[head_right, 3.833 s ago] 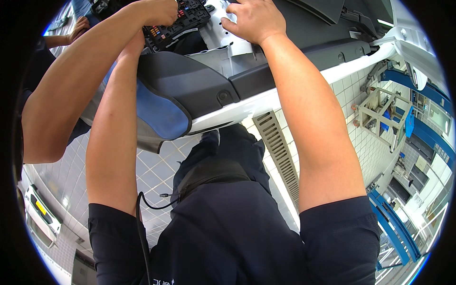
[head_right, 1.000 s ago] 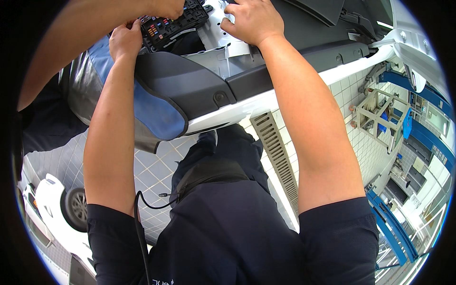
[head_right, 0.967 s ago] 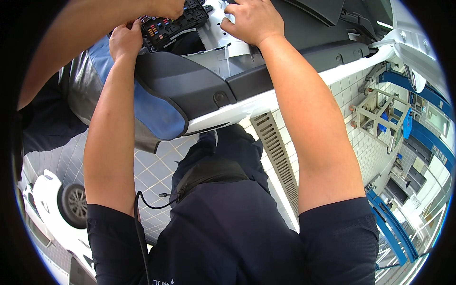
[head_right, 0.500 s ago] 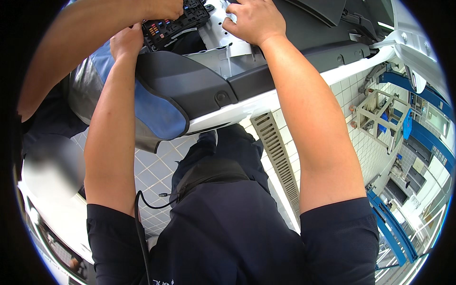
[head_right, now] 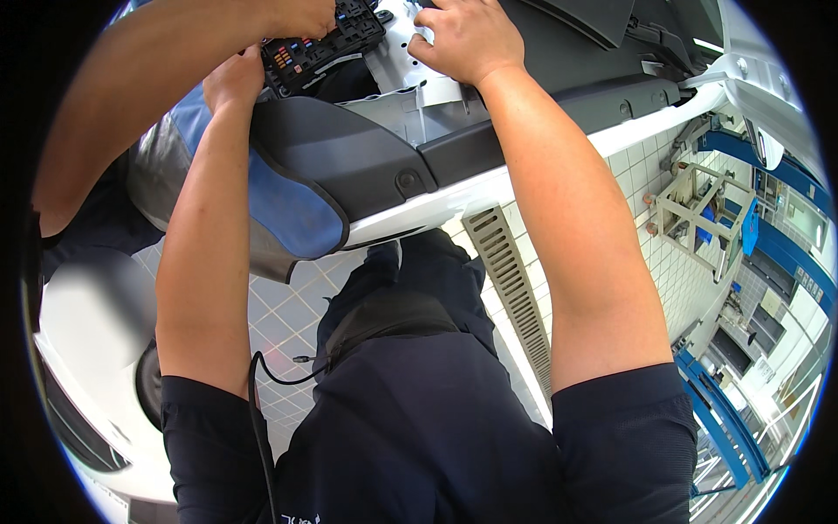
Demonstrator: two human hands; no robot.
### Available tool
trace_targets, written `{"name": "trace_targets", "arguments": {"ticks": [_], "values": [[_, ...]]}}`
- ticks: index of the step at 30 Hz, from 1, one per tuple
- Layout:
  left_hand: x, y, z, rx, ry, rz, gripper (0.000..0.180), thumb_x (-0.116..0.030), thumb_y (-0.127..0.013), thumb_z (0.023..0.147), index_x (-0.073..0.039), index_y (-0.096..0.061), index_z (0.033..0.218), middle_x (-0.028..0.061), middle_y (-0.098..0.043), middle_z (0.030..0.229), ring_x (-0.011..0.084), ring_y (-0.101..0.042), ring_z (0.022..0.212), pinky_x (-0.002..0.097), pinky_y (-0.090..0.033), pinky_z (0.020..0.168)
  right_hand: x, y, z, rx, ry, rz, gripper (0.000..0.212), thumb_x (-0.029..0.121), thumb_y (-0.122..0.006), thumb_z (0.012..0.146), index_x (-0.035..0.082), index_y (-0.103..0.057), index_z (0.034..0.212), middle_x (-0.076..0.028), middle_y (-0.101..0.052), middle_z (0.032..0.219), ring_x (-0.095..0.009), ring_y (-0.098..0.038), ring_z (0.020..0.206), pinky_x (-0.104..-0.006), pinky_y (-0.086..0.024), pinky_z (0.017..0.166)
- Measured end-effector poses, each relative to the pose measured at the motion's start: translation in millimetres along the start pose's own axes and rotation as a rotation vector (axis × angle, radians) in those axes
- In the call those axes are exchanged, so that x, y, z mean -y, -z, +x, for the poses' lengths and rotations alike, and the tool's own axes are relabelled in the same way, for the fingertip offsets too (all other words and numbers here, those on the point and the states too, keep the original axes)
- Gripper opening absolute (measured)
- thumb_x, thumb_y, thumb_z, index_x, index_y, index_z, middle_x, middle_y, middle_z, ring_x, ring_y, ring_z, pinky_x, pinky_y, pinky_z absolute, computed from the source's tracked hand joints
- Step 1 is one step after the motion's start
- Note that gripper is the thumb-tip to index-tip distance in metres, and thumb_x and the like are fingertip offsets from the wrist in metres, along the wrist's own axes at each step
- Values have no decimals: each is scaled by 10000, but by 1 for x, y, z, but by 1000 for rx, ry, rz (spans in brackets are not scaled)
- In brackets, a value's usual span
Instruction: The person installs a fuse box into the engine bay of a white car. They position the box, connect multiple colored wires to terminals, and secure the assembly with assistance from a coworker.
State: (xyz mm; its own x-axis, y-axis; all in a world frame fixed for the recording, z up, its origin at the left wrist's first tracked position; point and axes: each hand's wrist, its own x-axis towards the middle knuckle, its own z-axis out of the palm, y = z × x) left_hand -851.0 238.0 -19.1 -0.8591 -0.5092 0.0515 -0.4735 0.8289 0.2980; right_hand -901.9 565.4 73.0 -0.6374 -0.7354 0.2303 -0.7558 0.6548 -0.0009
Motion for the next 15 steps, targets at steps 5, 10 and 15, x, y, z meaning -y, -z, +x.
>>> {"name": "trace_targets", "arguments": {"ticks": [5, 10, 15], "values": [[-14, 5, -4, 7, 85, -29, 465, -513, -544, 997, -191, -716, 1285, 135, -685, 1335, 370, -627, 1255, 471, -498, 1036, -1, 0, 0, 5, -3, 5, 278, 332, -747, 776, 120, -788, 952, -102, -589, 1453, -329, -452, 1454, -503, -306, 1239], [-9, 3, -6, 44, 118, -95, 382, -461, -571, 993, -203, -763, 1199, 147, -748, 1201, 367, -677, 1178, 480, -525, 996, -1, 1, -1, 0, -2, 2, 275, 318, -768, 764, 117, -788, 951, -101, -593, 1446, -333, -457, 1449, -506, -311, 1236], [-11, 13, -7, 96, 129, -171, 414, -489, -597, 975, -199, -749, 1228, 102, -730, 1274, 344, -662, 1210, 458, -508, 1014, 0, 4, 1, 13, 0, 12, 276, 306, -782, 760, 105, -786, 950, -108, -590, 1445, -338, -458, 1448, -509, -313, 1235]]}}
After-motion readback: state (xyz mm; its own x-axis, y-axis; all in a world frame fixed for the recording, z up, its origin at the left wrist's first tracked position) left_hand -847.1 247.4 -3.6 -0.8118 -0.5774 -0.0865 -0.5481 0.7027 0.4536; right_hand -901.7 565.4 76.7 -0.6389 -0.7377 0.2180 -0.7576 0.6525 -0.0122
